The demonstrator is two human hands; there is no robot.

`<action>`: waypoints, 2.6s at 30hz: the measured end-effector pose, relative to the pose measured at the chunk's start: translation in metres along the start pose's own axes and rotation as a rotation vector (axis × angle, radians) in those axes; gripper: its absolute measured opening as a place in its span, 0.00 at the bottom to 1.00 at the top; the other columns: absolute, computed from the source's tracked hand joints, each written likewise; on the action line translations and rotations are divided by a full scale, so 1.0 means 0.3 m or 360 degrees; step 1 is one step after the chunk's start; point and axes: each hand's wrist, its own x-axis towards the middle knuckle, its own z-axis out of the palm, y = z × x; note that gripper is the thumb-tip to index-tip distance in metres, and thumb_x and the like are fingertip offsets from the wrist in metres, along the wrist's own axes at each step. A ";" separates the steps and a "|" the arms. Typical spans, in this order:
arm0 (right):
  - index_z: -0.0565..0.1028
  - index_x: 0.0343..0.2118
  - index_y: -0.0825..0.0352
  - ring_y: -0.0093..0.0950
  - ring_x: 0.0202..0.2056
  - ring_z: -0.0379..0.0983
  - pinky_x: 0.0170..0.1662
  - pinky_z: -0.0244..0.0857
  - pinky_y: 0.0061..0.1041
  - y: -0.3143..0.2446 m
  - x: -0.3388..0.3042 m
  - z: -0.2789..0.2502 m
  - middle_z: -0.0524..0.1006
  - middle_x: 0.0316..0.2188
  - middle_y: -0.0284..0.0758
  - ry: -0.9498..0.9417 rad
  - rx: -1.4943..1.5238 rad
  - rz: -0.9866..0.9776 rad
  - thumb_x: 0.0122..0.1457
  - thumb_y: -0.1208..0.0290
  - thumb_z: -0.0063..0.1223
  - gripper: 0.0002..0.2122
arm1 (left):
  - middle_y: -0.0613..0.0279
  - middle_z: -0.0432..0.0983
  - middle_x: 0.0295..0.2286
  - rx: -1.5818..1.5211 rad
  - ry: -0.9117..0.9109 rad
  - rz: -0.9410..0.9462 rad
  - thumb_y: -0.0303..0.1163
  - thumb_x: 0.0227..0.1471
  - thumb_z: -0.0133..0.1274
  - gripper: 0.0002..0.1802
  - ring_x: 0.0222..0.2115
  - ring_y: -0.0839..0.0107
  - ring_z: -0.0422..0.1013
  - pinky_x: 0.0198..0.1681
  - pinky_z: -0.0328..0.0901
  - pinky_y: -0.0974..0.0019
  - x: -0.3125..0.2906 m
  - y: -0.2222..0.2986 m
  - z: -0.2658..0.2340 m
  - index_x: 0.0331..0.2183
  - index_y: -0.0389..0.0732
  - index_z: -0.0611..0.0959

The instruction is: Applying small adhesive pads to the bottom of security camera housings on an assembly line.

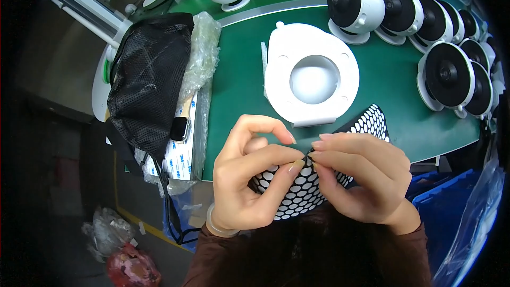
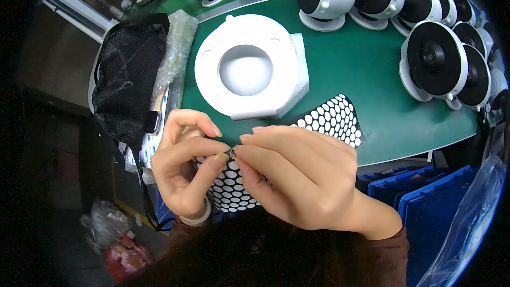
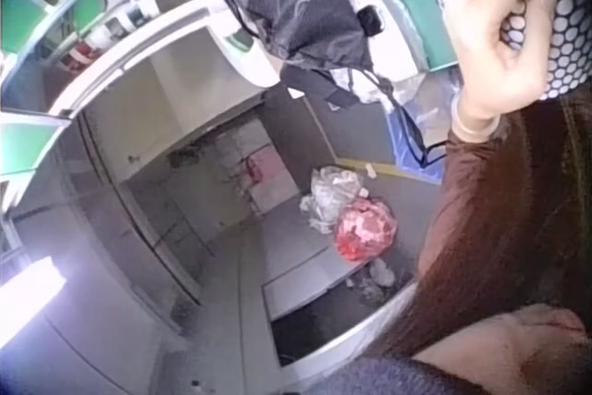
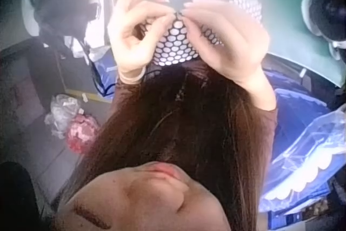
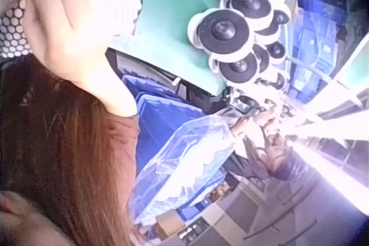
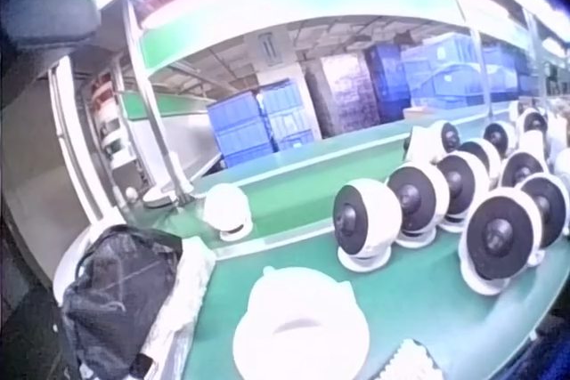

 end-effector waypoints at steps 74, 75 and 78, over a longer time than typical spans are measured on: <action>0.71 0.22 0.72 0.17 0.21 0.65 0.25 0.58 0.13 0.020 0.135 0.063 0.72 0.21 0.32 -0.0266 -0.0188 0.0325 0.44 0.84 0.53 0.03 | 0.62 0.66 0.19 0.0154 0.0357 -0.0093 0.21 0.43 0.52 0.07 0.13 0.77 0.60 0.15 0.54 0.75 0.028 -0.099 0.059 0.30 0.35 0.75; 0.71 0.21 0.72 0.17 0.21 0.65 0.24 0.58 0.13 0.019 0.134 0.062 0.72 0.21 0.31 -0.0274 -0.0217 0.0289 0.43 0.84 0.53 0.03 | 0.62 0.66 0.19 0.0158 0.0358 -0.0095 0.21 0.43 0.52 0.07 0.13 0.77 0.60 0.15 0.54 0.75 0.027 -0.102 0.061 0.30 0.35 0.75; 0.70 0.27 0.71 0.16 0.21 0.67 0.23 0.58 0.10 0.032 0.150 0.060 0.72 0.20 0.30 -0.0309 -0.0106 0.0337 0.44 0.83 0.54 0.07 | 0.63 0.66 0.19 0.0031 0.0423 -0.0137 0.22 0.42 0.53 0.09 0.13 0.78 0.59 0.15 0.53 0.76 0.029 -0.102 0.067 0.31 0.36 0.75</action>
